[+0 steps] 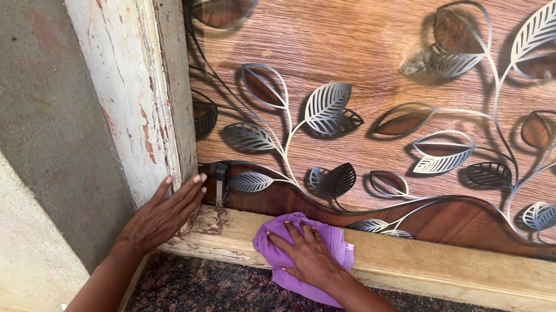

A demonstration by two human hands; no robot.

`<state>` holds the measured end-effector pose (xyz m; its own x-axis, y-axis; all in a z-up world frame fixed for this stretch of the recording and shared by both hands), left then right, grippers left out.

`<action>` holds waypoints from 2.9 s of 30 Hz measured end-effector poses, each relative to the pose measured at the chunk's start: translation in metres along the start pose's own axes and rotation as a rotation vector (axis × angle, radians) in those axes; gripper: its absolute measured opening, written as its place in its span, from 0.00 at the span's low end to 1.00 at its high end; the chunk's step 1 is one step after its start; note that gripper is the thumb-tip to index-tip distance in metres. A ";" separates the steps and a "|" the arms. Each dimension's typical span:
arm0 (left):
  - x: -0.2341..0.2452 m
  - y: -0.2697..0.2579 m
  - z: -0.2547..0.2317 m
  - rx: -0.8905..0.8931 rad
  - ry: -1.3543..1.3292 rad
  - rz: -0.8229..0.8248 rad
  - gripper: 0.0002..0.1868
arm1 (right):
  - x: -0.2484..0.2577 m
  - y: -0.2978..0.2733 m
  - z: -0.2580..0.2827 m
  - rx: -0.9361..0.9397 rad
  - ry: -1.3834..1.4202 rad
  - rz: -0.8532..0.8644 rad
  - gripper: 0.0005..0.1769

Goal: The person wipes down the decorative panel and door frame with a cloth while pressing against the surface by hand.

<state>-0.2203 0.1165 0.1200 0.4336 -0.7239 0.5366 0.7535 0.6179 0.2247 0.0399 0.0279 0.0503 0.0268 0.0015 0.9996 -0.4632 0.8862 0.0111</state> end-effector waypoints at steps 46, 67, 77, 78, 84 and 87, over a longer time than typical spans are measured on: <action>0.045 -0.029 0.124 0.659 -0.739 -0.487 0.35 | 0.023 0.154 0.202 0.430 -0.413 -0.387 0.42; 0.024 -0.023 0.106 0.734 -0.828 -0.583 0.33 | -0.033 0.149 0.198 0.412 -0.641 -0.001 0.35; -0.032 -0.001 0.074 0.766 -0.918 -0.663 0.33 | -0.046 0.177 0.205 0.399 -0.613 -0.111 0.31; -0.034 0.000 0.072 0.761 -0.898 -0.679 0.33 | -0.042 0.175 0.204 0.422 -0.608 -0.188 0.31; -0.040 0.003 0.068 0.737 -0.849 -0.713 0.34 | -0.039 0.141 0.190 0.437 -0.559 -0.194 0.30; -0.040 0.002 0.066 0.754 -0.863 -0.710 0.33 | -0.028 0.120 0.181 0.378 -0.318 -0.185 0.35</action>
<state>-0.2689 0.1667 0.1520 -0.5908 -0.7050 0.3924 0.1090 0.4122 0.9046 -0.1763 0.0501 0.0279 -0.1047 -0.3319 0.9375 -0.7649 0.6293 0.1374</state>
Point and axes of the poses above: each hand's wrist, its own y-axis towards the middle knuckle, its own x-axis out of the back of the hand, z = x × y, the point moved 7 cm from there along y, towards the middle knuckle, and after that the axes turned 7 degrees about x, right-handed, at the moved point
